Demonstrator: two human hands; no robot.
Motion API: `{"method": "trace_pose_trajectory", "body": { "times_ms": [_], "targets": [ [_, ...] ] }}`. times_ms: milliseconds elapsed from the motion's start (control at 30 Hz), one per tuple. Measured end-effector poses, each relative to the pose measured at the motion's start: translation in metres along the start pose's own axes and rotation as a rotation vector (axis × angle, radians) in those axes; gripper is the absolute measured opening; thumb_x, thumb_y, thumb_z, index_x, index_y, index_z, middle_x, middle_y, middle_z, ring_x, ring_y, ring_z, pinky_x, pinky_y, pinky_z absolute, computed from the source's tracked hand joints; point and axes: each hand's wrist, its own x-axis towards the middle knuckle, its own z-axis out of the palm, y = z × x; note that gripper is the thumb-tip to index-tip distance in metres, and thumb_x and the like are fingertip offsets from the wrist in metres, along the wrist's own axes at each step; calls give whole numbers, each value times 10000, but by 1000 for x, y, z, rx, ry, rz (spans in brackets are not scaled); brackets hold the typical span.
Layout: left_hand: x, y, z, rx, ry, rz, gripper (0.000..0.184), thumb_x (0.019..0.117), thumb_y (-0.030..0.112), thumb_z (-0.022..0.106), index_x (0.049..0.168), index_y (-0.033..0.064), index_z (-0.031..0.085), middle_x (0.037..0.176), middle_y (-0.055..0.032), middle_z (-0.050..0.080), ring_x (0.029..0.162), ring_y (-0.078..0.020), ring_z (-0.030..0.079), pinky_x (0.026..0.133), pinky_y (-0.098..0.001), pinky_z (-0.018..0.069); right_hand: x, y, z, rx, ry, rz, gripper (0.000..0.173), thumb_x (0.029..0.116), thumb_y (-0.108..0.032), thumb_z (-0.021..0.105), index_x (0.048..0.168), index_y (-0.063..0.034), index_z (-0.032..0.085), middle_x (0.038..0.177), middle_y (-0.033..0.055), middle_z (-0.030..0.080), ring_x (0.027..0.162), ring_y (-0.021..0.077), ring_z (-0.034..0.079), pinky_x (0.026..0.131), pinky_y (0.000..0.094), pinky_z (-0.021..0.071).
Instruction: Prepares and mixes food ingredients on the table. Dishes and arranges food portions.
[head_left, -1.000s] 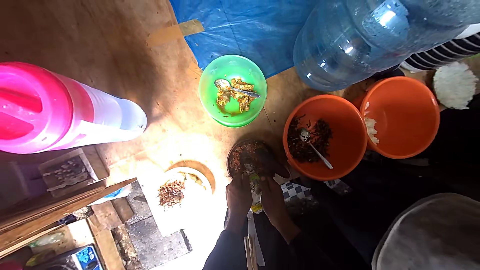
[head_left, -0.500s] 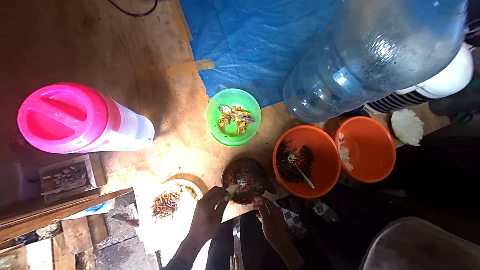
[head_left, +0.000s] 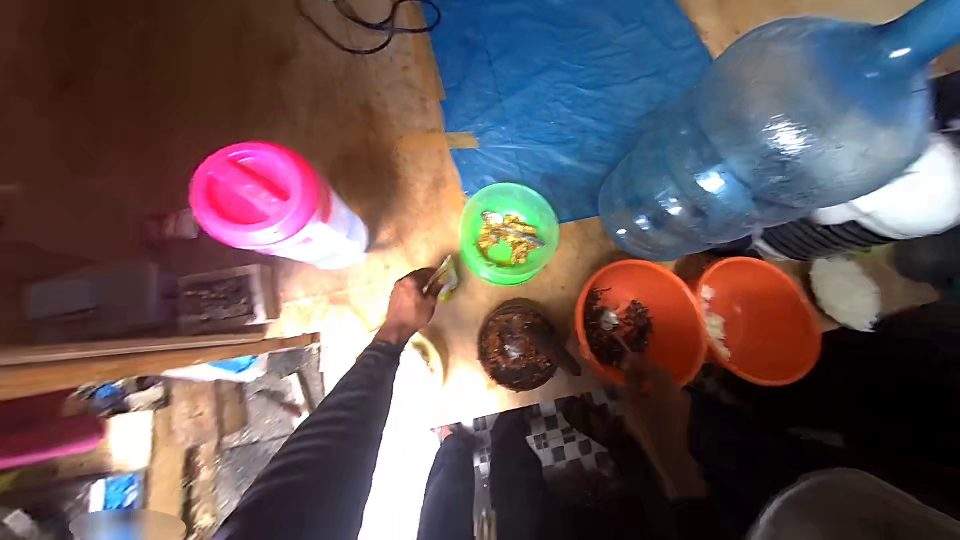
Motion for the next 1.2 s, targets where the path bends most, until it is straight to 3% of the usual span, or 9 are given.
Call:
{"method": "trace_pose_trajectory", "body": {
  "times_ms": [167, 367, 500, 633, 733, 833, 967, 1100, 1200],
  "targets": [
    [-38, -19, -51, -184, 134, -93, 420, 1056, 253, 550, 1431, 63, 558, 1342, -174, 640, 1150, -287, 674, 1017, -507, 524, 72, 30, 14, -502, -350, 221, 405, 994, -259, 646, 1329, -30, 639, 1274, 304, 651, 1267, 517, 562, 1073, 740, 351],
    [-144, -60, -82, -341, 340, -305, 371, 1077, 206, 514, 1412, 51, 559, 1336, -153, 646, 1047, -271, 709, 919, -484, 579, 79, 34, 23, -547, -469, 225, 379, 981, -225, 659, 1253, 38, 641, 1248, 298, 659, 1211, 492, 608, 1031, 722, 402],
    [-209, -101, -72, -449, 451, -349, 341, 1052, 177, 548, 1325, -20, 602, 1165, -124, 705, 880, -151, 718, 782, -360, 618, 53, 8, -6, -451, -222, 224, 349, 988, -229, 649, 1166, 71, 676, 1125, 319, 689, 1091, 493, 667, 914, 682, 503],
    [-241, -132, -46, -576, 406, -352, 309, 1056, 118, 459, 1241, -111, 554, 1019, -67, 692, 734, -85, 702, 689, -292, 630, 36, 7, -2, -518, -53, 239, 359, 1010, -170, 587, 1274, 73, 591, 1163, 291, 673, 1017, 475, 693, 840, 642, 554],
    [-255, -134, -37, -553, 386, -389, 330, 1060, 129, 422, 1210, -128, 562, 1006, -73, 683, 730, -65, 693, 684, -262, 612, 33, 4, -8, -480, -56, 284, 348, 1051, -164, 515, 1319, 56, 538, 1215, 284, 653, 1006, 468, 702, 839, 615, 568],
    [-259, -133, -33, -553, 386, -386, 314, 1054, 115, 418, 1191, -121, 574, 998, -69, 698, 735, -74, 703, 676, -261, 611, 26, -6, -19, -487, -47, 352, 332, 1094, -180, 403, 1351, 21, 462, 1072, 260, 696, 977, 437, 722, 820, 571, 576],
    [-261, -118, -28, -456, 400, -414, 310, 1033, 134, 496, 1219, -78, 625, 1048, -129, 724, 778, -130, 713, 707, -312, 612, 16, 22, -9, -459, -69, 324, 504, 1042, -162, 523, 1490, 36, 402, 1124, 330, 674, 1026, 507, 688, 853, 655, 551],
    [-253, -102, -36, -283, 431, -408, 281, 1038, 110, 495, 1211, -34, 664, 1023, -113, 739, 813, -154, 723, 765, -348, 614, 12, 21, -18, -235, 125, 224, 452, 1062, -124, 453, 1445, 112, 406, 1142, 417, 629, 1053, 597, 645, 885, 724, 502],
    [-237, -93, -34, -112, 399, -421, 294, 1041, 156, 541, 1262, 15, 675, 1147, -147, 725, 984, -234, 721, 896, -452, 582, 1, -4, -29, -5, 197, 23, 348, 1065, -122, 431, 1219, 172, 535, 1005, 383, 630, 914, 506, 653, 817, 638, 514]
  ]
}}
